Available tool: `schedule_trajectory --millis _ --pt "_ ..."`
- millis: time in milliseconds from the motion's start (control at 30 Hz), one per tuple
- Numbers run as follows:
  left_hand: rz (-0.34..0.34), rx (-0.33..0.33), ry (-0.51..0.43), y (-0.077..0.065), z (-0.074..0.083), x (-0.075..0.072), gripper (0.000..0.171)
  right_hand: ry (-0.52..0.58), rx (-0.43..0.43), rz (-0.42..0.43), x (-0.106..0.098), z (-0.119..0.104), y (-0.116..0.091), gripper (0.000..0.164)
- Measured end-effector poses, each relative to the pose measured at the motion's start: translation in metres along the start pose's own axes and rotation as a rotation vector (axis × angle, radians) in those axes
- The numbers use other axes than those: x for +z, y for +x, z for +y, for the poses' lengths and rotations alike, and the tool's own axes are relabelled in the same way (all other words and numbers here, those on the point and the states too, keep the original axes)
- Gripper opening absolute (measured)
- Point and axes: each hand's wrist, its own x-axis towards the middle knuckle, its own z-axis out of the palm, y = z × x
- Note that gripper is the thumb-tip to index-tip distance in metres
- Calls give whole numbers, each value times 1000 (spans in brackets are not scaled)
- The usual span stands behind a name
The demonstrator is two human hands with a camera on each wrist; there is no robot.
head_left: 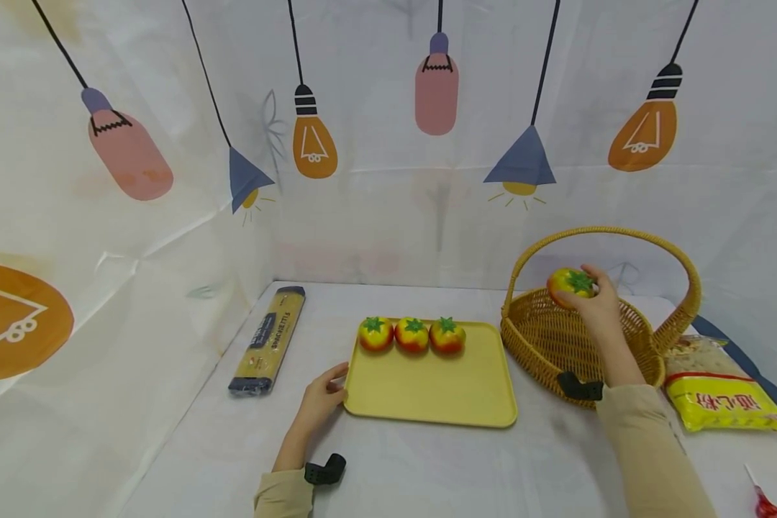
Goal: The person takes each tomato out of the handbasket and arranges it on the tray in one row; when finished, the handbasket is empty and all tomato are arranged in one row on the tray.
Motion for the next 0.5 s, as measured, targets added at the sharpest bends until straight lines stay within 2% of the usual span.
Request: schedule_trajectory --millis 200,500 --pt "3 -20 6 0 1 0 50 -15 -30 -17 5 -4 -8 75" --pt "-5 -15 11 1 0 1 50 34 -35 -28 19 -10 -23 74"
